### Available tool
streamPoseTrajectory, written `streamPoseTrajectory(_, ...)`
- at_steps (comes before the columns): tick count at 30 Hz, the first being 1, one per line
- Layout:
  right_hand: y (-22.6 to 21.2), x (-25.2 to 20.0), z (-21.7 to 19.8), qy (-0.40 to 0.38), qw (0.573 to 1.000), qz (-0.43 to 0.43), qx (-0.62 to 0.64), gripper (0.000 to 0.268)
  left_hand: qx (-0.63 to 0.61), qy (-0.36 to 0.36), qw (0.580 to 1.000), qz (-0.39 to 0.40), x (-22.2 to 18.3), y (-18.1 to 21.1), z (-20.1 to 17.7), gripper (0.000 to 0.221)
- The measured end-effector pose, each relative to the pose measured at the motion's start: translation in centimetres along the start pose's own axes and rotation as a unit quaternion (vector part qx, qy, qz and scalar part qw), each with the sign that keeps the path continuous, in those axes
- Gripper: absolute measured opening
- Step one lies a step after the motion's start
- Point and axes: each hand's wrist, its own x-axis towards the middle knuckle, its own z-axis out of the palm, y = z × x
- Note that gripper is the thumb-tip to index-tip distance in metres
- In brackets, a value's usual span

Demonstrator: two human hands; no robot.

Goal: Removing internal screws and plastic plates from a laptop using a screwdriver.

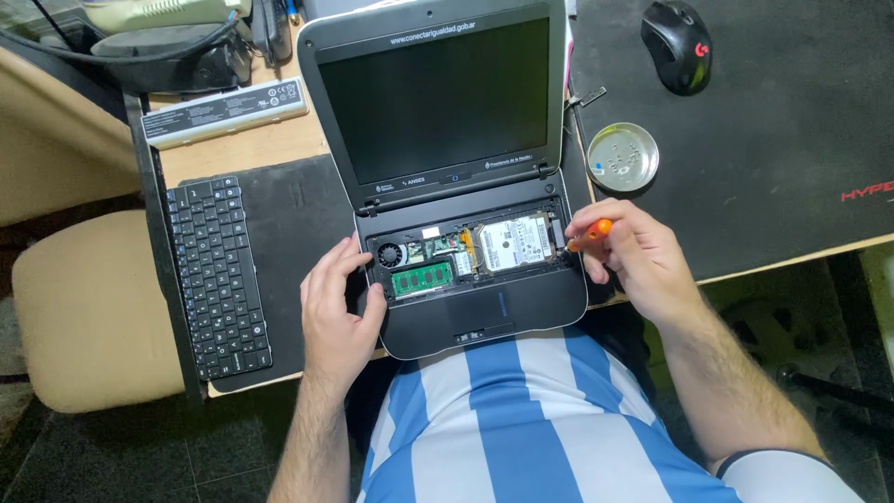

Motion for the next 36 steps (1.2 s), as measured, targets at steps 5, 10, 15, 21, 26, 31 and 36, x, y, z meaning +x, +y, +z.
streamPoseTrajectory(5,-0.3,0.3,0.6,0.003,0.999,-0.016,-0.03,0.037,0.0,0.003,1.0,0.007,0.0,-0.3,0.1,0.042)
streamPoseTrajectory(10,-0.6,0.4,0.2,0.031,0.995,-0.036,-0.093,0.03,0.003,0.004,1.0,0.011,-0.1,-0.3,0.2,0.042)
streamPoseTrajectory(15,-0.4,2.0,-2.3,0.111,0.984,-0.093,-0.1,0.056,-0.006,0.014,1.0,0.006,-0.1,-0.2,0.3,0.043)
streamPoseTrajectory(21,-2.5,4.2,-3.8,0.181,0.955,-0.114,-0.206,0.053,0.014,0.015,1.0,0.018,-0.1,-0.2,0.4,0.042)
streamPoseTrajectory(26,-1.2,5.4,-5.8,0.194,0.932,-0.122,-0.28,0.013,0.018,0.014,1.0,0.021,0.0,-0.1,0.4,0.04)
streamPoseTrajectory(31,-0.9,6.0,-6.2,0.174,0.918,-0.146,-0.326,0.012,0.019,0.022,0.999,0.024,-0.1,-0.3,0.4,0.04)
streamPoseTrajectory(36,-0.3,5.7,-6.2,0.159,0.914,-0.198,-0.317,0.008,0.008,0.008,1.0,0.006,-0.1,0.0,0.2,0.042)
